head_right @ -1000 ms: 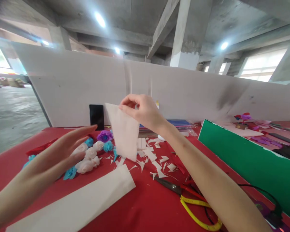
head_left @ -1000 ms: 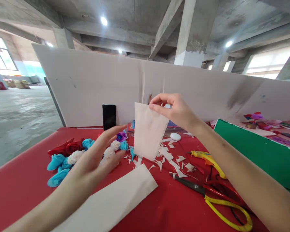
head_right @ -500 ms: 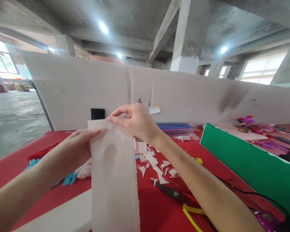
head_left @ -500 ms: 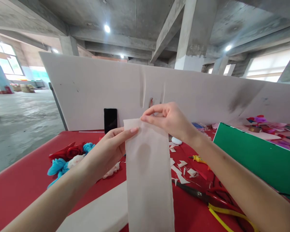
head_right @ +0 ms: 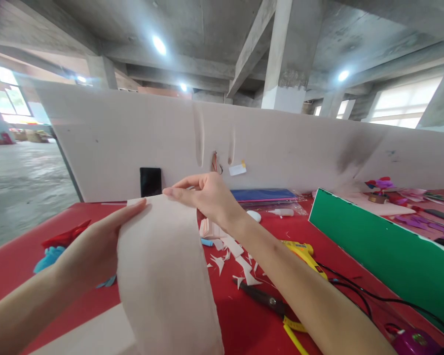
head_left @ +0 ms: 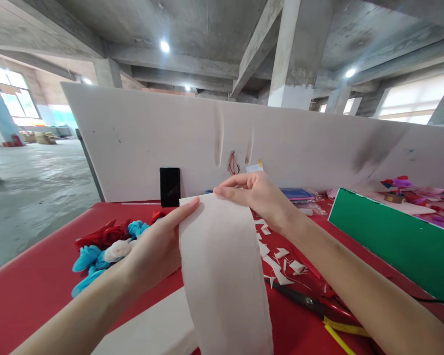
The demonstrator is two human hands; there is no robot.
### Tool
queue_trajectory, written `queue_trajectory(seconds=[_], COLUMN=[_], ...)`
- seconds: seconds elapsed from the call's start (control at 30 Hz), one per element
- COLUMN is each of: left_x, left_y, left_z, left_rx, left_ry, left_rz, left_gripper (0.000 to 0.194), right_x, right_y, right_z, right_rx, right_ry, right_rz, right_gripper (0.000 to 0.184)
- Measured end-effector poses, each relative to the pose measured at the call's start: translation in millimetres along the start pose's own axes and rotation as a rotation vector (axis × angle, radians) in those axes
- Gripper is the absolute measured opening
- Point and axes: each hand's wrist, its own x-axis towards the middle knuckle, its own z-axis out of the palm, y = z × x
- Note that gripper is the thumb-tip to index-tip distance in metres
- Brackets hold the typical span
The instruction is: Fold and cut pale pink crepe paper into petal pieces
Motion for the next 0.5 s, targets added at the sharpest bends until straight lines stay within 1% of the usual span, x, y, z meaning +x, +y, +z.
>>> queue_trajectory(seconds=[0.1, 0.17, 0.33, 0.4, 0.43, 0.5], left_x=[-5.7, -10.7, -20.3, -22.1, -22.5, -22.0], left_y=[1.9, -3.5, -30.1, -36.7, -38.0, -37.3], left_z=[-1.5, -2.5, -8.1, -8.6, -8.1, -5.8], left_rx=[-0.042, -0.030, 0.004, -0.033, -0.053, -0.084], left_ry=[-0.038, -0.094, -0.198, -0.200, -0.181, -0.108], left_rz=[-0.168, -0.202, -0.293, -0.317, -0.326, -0.330], left_gripper=[0.022, 0.021, 0.016, 0.014, 0.013, 0.013], right_x=[-1.7, -2.6, 3.0, 7.2, 7.9, 3.4], right_y=[-0.1, 1.1, 13.0, 19.4, 21.8, 23.5], right_z=[1.7, 3.8, 3.8, 0.3, -1.1, -0.6], right_rx=[0.015, -0.001, -0.045, -0.075, -0.096, -0.191], right_ry=[0.033, 0.073, 0.154, 0.200, 0.239, 0.387], right_rz=[-0.007, -0.031, -0.014, -0.024, -0.051, -0.187], right_gripper=[0.017, 0.015, 0.019, 0.022, 0.021, 0.015])
